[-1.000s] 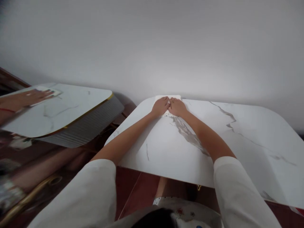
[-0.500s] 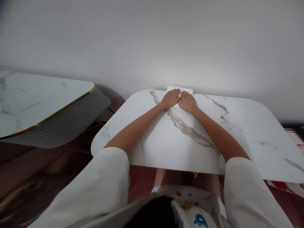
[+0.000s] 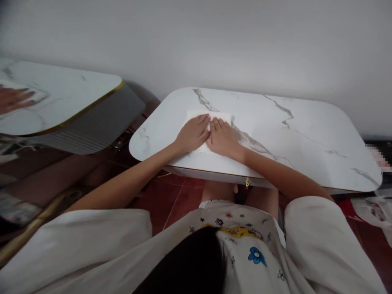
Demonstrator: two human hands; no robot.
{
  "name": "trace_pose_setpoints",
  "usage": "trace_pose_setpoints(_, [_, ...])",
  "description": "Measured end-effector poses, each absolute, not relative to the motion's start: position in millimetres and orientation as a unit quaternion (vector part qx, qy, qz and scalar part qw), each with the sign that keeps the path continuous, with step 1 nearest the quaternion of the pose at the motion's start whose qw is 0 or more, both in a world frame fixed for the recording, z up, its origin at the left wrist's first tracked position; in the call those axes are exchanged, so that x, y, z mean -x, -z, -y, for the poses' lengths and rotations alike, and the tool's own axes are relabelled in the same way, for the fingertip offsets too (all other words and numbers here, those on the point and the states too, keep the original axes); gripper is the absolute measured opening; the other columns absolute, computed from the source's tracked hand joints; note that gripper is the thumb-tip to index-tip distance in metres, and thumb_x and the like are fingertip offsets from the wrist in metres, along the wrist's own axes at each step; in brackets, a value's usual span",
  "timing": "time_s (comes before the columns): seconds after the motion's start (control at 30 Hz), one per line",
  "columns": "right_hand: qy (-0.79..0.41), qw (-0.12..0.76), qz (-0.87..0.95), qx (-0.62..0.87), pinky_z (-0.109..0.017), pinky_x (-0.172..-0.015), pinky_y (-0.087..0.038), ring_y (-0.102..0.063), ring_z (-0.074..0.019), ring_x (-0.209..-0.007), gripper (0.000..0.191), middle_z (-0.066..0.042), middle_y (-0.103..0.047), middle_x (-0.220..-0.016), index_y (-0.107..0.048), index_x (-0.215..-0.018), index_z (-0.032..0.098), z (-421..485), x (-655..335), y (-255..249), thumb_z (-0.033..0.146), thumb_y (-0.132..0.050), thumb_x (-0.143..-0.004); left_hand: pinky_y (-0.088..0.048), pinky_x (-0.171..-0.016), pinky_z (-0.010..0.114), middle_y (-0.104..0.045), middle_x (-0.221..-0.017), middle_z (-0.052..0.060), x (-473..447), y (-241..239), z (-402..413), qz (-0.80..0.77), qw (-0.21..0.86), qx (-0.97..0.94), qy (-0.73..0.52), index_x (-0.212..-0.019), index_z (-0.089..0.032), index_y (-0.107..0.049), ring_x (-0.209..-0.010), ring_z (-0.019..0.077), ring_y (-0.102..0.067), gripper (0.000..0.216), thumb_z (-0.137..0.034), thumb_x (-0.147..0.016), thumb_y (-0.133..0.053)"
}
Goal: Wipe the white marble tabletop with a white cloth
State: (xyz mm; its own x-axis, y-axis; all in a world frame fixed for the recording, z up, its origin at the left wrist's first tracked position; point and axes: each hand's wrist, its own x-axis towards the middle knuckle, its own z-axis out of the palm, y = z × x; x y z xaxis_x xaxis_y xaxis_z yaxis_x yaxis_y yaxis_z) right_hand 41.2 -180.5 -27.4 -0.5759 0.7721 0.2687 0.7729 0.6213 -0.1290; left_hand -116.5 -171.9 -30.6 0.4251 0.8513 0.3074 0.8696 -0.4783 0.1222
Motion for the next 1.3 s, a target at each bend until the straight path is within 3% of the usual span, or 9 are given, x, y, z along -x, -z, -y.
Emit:
trace_pose_setpoints(0.3, [-0.001, 0.118, 0.896, 0.428, -0.044, -0.111, -0.02, -0.027, -0.028, -0.136, 0.062, -0.016, -0.033, -0.147, -0.031, -0.14, 0.001, 231.7, -94.9, 16.8, 0.03, -0.03, -0.086, -0.023, -0.111, 0.044, -0.036, -0.145, 0.011, 65.2, 28.4, 227.3, 0.525, 0.008, 0.836, 0.161, -0.142, -0.014, -0.029, -0.135, 0.0287, -0.028, 0.057, -0.035, -0.089, -0.031])
trace_pose_setpoints(0.5, [0.036, 0.113, 0.882, 0.456, -0.044, -0.109, -0.023, -0.03, -0.0259, -0.134, 0.061, -0.016, -0.036, -0.145, -0.034, -0.139, 0.002, 187.3, -123.1, 18.6, 0.026, -0.031, -0.084, -0.023, -0.11, 0.045, -0.037, -0.143, 0.017, 32.2, 26.0, 176.9, 0.513, -0.001, 0.842, 0.163, -0.137, -0.007, -0.035, -0.134, 0.0306, -0.03, 0.055, -0.032, -0.089, -0.033])
trace_pose_setpoints(0.77, [0.05, 0.102, 0.882, 0.458, -0.036, -0.111, -0.022, -0.032, -0.0242, -0.134, 0.059, -0.015, -0.037, -0.145, -0.034, -0.139, -0.001, 79.0, -111.0, 17.1, 0.025, -0.032, -0.086, -0.029, -0.106, 0.044, -0.046, -0.135, 0.016, 37.9, 23.9, 71.6, 0.512, 0.015, 0.835, 0.203, -0.128, -0.009, -0.044, -0.128, 0.0291, -0.038, 0.046, -0.03, -0.088, -0.036])
trace_pose_setpoints(1.0, [0.056, 0.117, 0.88, 0.457, -0.039, -0.109, -0.025, -0.034, -0.0245, -0.133, 0.056, -0.012, -0.037, -0.145, -0.035, -0.139, 0.005, -2.1, -109.5, 19.1, 0.027, -0.027, -0.088, -0.027, -0.106, 0.039, -0.045, -0.136, 0.019, 32.7, 14.6, 8.4, 0.546, 0.028, 0.816, 0.185, -0.128, 0.0, -0.044, -0.127, 0.0275, -0.038, 0.046, -0.026, -0.091, -0.034])
trace_pose_setpoints(1.3, [0.095, 0.127, 0.841, 0.518, -0.045, -0.106, -0.029, -0.037, -0.0304, -0.13, 0.054, -0.019, -0.04, -0.142, -0.039, -0.135, 0.0, 11.3, -157.3, 22.3, 0.024, -0.03, -0.087, -0.023, -0.109, 0.037, -0.04, -0.141, 0.016, -16.1, 14.6, -3.2, 0.491, 0.018, 0.853, 0.178, -0.133, -0.004, -0.041, -0.131, 0.0246, -0.033, 0.049, -0.027, -0.09, -0.034])
